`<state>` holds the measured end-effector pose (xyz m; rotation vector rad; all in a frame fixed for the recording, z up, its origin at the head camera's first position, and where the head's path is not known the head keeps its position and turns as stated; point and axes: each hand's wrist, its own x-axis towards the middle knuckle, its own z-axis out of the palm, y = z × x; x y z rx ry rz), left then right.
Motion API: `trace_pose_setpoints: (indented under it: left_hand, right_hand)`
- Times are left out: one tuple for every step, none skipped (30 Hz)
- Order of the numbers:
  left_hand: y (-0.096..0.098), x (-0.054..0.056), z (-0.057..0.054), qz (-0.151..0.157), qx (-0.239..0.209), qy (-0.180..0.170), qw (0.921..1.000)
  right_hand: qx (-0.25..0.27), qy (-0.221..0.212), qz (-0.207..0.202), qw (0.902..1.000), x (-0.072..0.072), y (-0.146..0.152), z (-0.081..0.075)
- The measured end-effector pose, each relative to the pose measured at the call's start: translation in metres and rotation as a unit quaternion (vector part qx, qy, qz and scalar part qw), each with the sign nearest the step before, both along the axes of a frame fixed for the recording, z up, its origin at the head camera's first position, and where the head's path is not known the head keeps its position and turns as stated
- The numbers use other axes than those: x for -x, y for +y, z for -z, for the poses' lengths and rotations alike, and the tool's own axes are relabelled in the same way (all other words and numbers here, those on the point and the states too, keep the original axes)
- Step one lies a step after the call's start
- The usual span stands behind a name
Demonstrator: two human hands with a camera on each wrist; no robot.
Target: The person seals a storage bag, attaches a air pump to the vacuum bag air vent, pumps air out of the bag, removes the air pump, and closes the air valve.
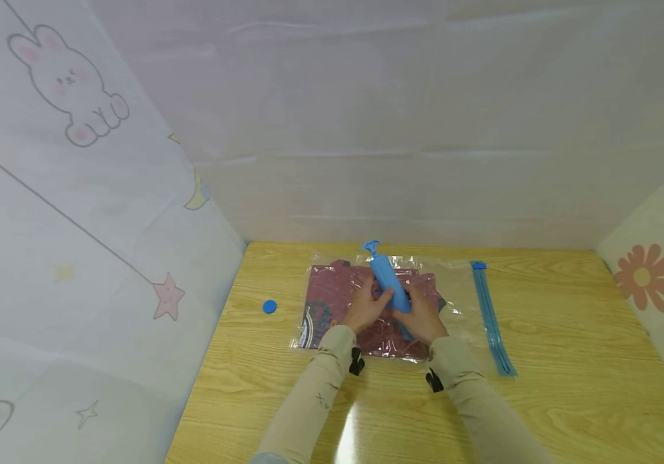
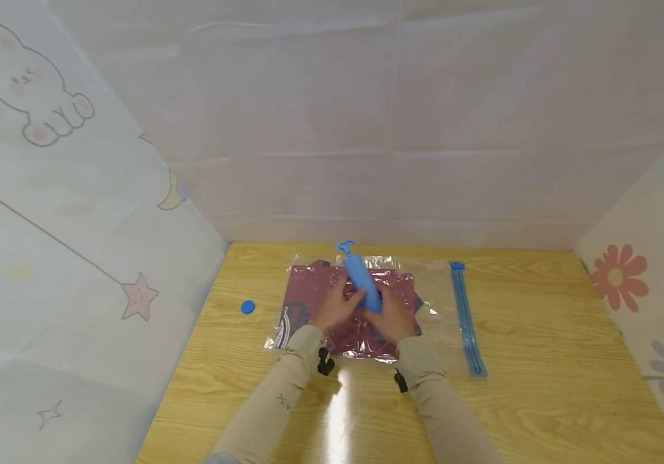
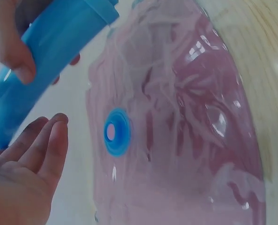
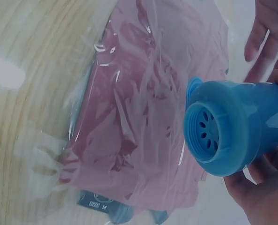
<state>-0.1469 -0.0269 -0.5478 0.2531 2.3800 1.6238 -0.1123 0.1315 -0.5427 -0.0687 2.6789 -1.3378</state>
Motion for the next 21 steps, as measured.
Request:
trace_pose_setpoints:
  left_hand:
    - [-0.002,0.000,0.002,0.005,-0.003,-0.003,1.0000]
    - [-0.004,0.000,0.005,0.009,-0.001,-0.007,0.9999]
    - [-0.007,0.000,0.007,0.011,0.010,-0.008,0.9999]
    - [-0.010,-0.001,0.010,0.012,0.025,-0.002,0.9996]
    - [-0.013,-0.002,0.012,0.013,0.048,0.004,0.9988]
    - [-0.016,-0.002,0.015,0.013,0.073,0.017,0.9971]
    - [-0.019,-0.003,0.018,0.011,0.107,0.031,0.9937]
    - [-0.023,-0.004,0.021,0.011,0.139,0.044,0.9892]
    - [-0.027,-0.004,0.023,0.012,0.172,0.058,0.9834]
    - [-0.030,-0.004,0.027,0.013,0.203,0.070,0.9766]
    - [-0.034,-0.005,0.031,0.013,0.229,0.080,0.9701]
    - [-0.037,-0.005,0.035,0.014,0.258,0.091,0.9618]
    - [-0.040,-0.006,0.038,0.015,0.280,0.097,0.9551]
    - [-0.043,-0.007,0.041,0.017,0.304,0.102,0.9470]
    - [-0.045,-0.008,0.044,0.019,0.327,0.104,0.9391]
    - [-0.048,-0.009,0.048,0.020,0.346,0.106,0.9319]
    - [-0.050,-0.010,0.050,0.020,0.360,0.106,0.9267]
    - [-0.051,-0.011,0.052,0.022,0.373,0.105,0.9217]
    - [-0.052,-0.012,0.054,0.021,0.379,0.101,0.9196]
    - [-0.054,-0.013,0.055,0.022,0.387,0.097,0.9165]
    - [-0.055,-0.014,0.056,0.021,0.388,0.093,0.9166]
  right_hand:
    - [0.000,-0.002,0.000,1.0000,0.000,0.001,0.001]
    - [-0.002,-0.006,0.002,1.0000,0.001,0.003,0.001]
    - [-0.005,-0.008,0.004,0.9999,0.001,0.005,0.001]
    - [-0.009,-0.009,0.006,0.9999,0.001,0.007,0.002]
    - [-0.014,-0.010,0.007,0.9998,0.001,0.010,0.002]
    - [-0.018,-0.008,0.008,0.9998,0.001,0.014,0.003]
    - [-0.022,-0.004,0.009,0.9997,0.002,0.017,0.003]
    - [-0.029,-0.002,0.010,0.9995,0.002,0.021,0.004]
    - [-0.034,0.002,0.010,0.9994,0.002,0.024,0.005]
    - [-0.039,0.002,0.009,0.9992,0.002,0.029,0.006]
    - [-0.045,0.002,0.008,0.9990,0.001,0.033,0.007]
    - [-0.050,0.001,0.009,0.9987,0.001,0.038,0.008]
    - [-0.055,-0.002,0.010,0.9985,0.001,0.043,0.010]
    - [-0.060,-0.004,0.012,0.9981,0.000,0.048,0.011]
    - [-0.065,-0.005,0.012,0.9978,0.000,0.053,0.013]
    - [-0.071,-0.008,0.014,0.9974,-0.001,0.059,0.014]
    - [-0.077,-0.007,0.016,0.9969,-0.001,0.065,0.015]
    - [-0.082,-0.005,0.020,0.9964,-0.002,0.072,0.017]
    - [-0.088,-0.004,0.021,0.9959,-0.003,0.078,0.018]
    - [-0.087,-0.006,0.023,0.9959,-0.004,0.085,0.018]
    - [-0.093,-0.009,0.024,0.9954,-0.005,0.091,0.018]
